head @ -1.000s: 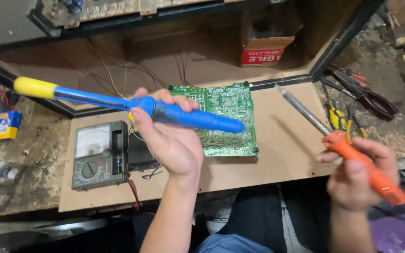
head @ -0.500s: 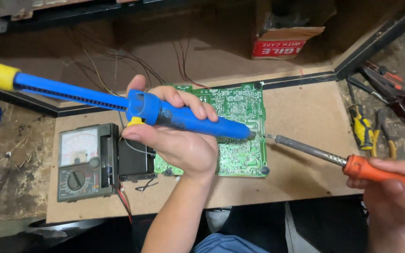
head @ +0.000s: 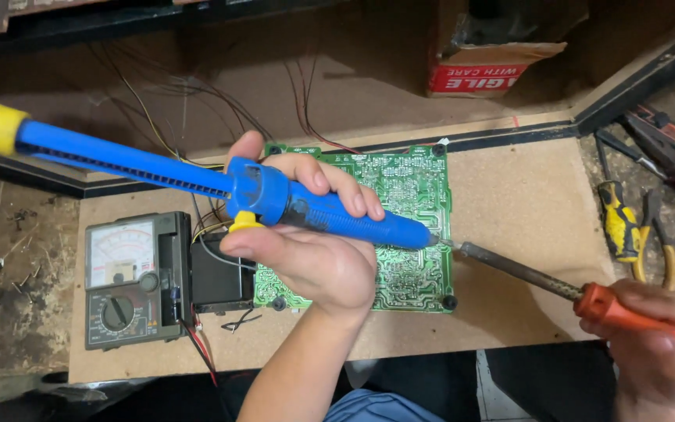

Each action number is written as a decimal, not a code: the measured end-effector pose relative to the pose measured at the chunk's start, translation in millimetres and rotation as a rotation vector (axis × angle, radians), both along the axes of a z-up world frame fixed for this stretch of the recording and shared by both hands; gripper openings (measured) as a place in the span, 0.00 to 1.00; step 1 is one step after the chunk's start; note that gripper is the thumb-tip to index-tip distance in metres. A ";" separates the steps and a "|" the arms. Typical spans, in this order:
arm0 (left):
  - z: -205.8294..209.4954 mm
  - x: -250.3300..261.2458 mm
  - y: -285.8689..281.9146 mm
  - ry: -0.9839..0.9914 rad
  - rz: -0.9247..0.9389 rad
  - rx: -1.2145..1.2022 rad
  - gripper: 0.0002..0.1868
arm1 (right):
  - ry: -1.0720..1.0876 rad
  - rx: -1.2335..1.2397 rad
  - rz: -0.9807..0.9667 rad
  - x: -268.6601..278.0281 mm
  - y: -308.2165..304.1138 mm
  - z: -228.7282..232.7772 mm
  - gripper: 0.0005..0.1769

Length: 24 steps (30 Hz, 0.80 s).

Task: The person uses a multimeter to test a green circuit board, then uses a soldering iron and a desoldering pump to remove solder from the board's components.

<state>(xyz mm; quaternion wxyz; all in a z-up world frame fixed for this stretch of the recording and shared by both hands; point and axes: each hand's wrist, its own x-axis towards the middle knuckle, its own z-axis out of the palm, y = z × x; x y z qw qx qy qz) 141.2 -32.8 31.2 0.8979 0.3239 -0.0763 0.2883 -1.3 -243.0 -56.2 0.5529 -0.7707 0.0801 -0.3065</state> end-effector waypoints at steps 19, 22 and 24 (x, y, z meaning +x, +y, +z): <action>-2.5 -7.1 -10.2 -0.015 0.000 0.075 0.32 | 0.066 -0.302 0.158 -2.5 15.9 55.5 0.13; -0.8 -8.9 -11.7 -0.014 0.028 0.110 0.31 | 0.143 -0.357 0.102 -4.4 19.4 65.3 0.11; -1.9 -10.6 -12.9 -0.007 0.060 0.126 0.32 | 0.186 -0.399 0.078 -6.5 18.8 67.7 0.11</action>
